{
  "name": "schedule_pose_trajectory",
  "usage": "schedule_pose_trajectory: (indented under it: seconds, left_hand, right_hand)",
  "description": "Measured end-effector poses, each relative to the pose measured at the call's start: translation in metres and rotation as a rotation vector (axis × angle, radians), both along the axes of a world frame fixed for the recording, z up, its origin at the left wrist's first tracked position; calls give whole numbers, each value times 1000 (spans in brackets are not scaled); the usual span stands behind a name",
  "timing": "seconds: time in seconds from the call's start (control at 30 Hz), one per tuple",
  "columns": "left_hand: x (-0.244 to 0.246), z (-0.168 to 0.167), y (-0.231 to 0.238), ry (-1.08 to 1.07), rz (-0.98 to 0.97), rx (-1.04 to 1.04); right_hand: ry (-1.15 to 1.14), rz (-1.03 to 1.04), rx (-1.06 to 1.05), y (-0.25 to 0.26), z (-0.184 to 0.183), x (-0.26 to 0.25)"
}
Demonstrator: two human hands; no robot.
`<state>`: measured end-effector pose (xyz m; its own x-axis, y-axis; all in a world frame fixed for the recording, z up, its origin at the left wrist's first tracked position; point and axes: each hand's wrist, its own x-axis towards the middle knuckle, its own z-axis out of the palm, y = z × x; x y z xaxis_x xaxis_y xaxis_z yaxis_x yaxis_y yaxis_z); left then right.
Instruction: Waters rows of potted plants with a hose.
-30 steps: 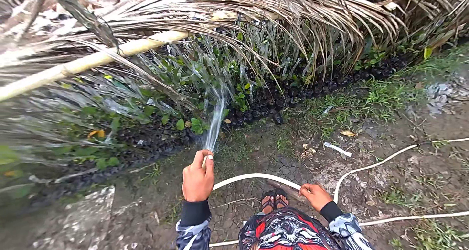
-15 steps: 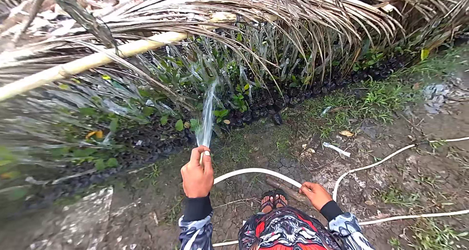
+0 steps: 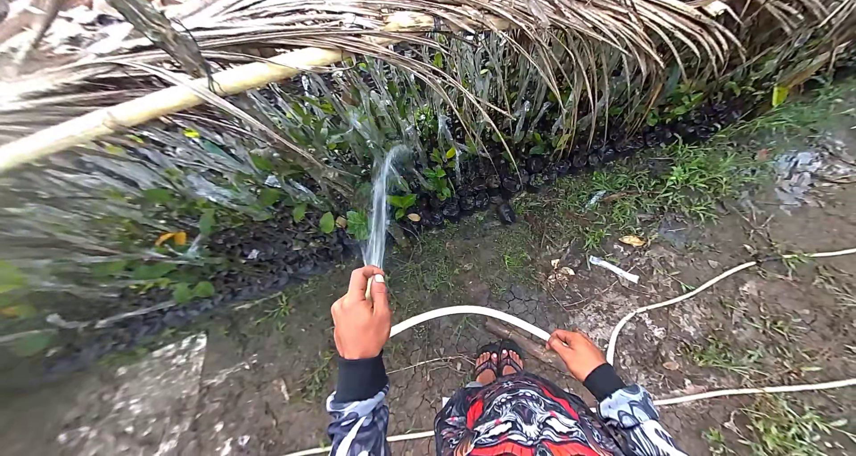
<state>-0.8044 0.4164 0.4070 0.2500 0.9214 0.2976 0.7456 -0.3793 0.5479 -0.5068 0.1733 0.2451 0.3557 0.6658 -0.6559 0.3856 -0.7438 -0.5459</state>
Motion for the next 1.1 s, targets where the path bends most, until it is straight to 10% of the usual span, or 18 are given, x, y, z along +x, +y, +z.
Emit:
schedule_pose_trajectory:
  seconds: [1.1]
  left_hand:
    - [-9, -6, -12, 81, -5, -86]
  right_hand:
    - [13, 54, -41, 14, 1, -1]
